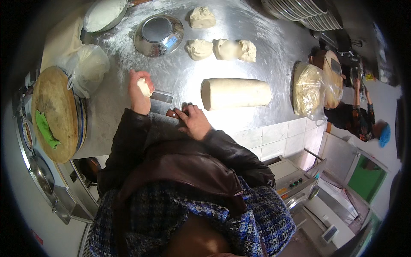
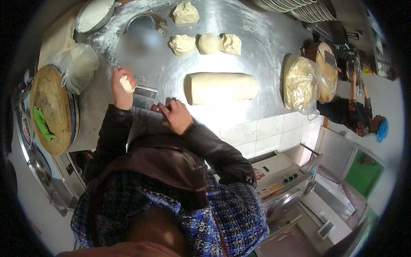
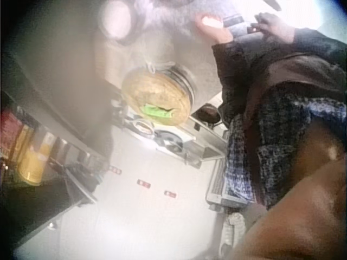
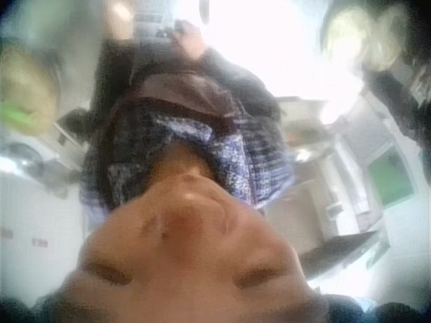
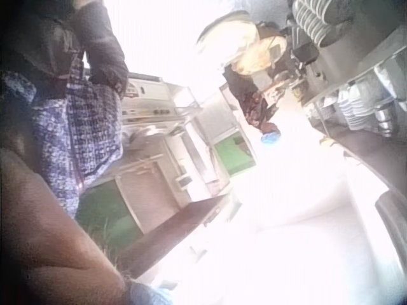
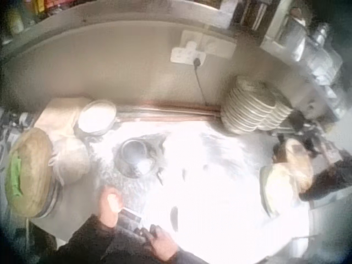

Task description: The person cuts a long cylindrical dough log into smaller pieces using a bench scraper and places each piece onto a digital scale to measure weight. After weighing, the pieces are set aside on the countertop. The remaining dough log is wrapped in plastic film at the end.

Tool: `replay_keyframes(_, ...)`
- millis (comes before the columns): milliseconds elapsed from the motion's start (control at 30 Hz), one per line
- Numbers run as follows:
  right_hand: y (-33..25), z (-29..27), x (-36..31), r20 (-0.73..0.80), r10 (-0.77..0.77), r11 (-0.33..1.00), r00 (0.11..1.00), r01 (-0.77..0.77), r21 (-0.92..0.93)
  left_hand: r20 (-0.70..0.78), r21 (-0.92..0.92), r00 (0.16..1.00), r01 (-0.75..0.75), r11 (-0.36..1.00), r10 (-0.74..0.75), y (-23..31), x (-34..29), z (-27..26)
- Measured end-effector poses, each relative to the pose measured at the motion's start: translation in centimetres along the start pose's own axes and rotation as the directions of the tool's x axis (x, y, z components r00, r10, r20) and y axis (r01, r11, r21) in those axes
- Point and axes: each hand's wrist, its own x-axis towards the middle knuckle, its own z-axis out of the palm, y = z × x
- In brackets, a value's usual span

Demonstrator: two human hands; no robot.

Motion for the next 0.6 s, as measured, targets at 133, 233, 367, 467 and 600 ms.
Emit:
replay_keyframes(133, -0.4, 2.3, -1.1, 0.002, -0.009, 0.999, 1.000, 0.010, -0.043, 0.226, 0.145, 0.973, 0.025, 0.989, -0.057, 0.1, -2.2, 1.9)
replay_keyframes(233, -0.7, 1.1, -5.8, 0.032, 0.130, 0.990, 0.991, -0.131, 0.047, 0.423, 0.254, 0.884, 0.094, 0.963, -0.198, -1.2, -3.2, 4.3)
replay_keyframes(367, -0.8, -1.7, -16.8, 0.081, 0.357, 0.896, 0.930, -0.366, 0.252, 0.685, 0.415, 0.726, -0.318, 0.853, -0.062, -4.7, -3.8, 7.8)
replay_keyframes(467, -2.9, -2.6, -22.9, 0.026, 0.678, 0.667, 0.735, -0.629, 0.400, 0.751, 0.571, 0.656, -0.588, 0.573, -0.076, -8.9, -3.3, 10.5)
replay_keyframes(600, -4.9, -3.3, -24.4, -0.004, 0.868, 0.367, 0.497, -0.636, 0.679, 0.767, 0.640, 0.632, -0.741, 0.203, -0.112, -13.5, -3.0, 10.4)
